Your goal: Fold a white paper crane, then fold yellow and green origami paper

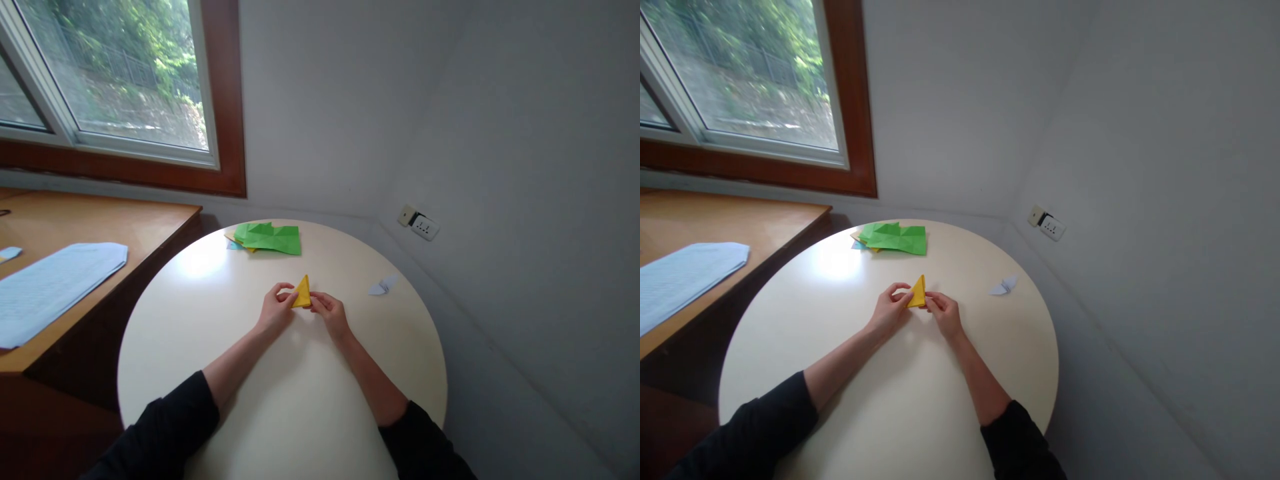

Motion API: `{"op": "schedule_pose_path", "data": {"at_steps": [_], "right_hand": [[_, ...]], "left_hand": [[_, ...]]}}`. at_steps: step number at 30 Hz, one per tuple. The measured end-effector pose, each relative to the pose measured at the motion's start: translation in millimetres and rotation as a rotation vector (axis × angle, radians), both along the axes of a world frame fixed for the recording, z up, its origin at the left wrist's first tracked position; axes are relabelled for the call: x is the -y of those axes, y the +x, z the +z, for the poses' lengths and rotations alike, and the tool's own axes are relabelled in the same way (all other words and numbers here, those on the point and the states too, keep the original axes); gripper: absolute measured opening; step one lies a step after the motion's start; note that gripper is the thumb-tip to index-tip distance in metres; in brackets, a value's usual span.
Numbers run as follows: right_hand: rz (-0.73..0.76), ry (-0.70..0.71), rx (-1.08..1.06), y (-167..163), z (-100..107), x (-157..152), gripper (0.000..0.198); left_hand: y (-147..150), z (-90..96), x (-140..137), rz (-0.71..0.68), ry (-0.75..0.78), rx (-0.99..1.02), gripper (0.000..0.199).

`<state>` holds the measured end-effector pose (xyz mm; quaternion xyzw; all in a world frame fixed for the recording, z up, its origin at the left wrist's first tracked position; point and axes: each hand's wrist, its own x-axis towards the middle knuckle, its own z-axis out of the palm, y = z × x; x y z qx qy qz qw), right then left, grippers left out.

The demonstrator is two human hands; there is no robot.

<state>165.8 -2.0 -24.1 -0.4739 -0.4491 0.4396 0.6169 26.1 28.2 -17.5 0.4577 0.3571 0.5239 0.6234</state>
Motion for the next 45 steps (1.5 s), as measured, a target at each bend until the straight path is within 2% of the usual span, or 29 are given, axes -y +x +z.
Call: {"op": "schedule_pose_path", "data": {"at_steps": [14,24,32,38,45], "right_hand": [[-0.122,0.028,-0.109,-20.7,-6.9,-42.9,0.027],[-0.057,0.022,-0.172,-15.6,-5.8,-46.3,0.021],[-0.073,0.082,-0.106,-17.1,-7.0,-47.4,0.021],[-0.124,0.023,-0.067,-17.9,-7.6,-47.7,0.039],[-0.147,0.008,-0.059,-17.8,-3.9,-45.6,0.036]], "left_hand": [[13.3,-5.4,-34.8,0.044,-0.013,0.111,0.045],[12.6,-4.9,-43.0,0.025,0.062,0.007,0.035],[12.0,-3.2,-37.9,-0.059,0.029,-0.02,0.033],[10.7,3.9,-32.7,-0.205,-0.026,0.076,0.031],[9.0,4.2,-33.1,-0.284,-0.076,0.198,0.033]]}}
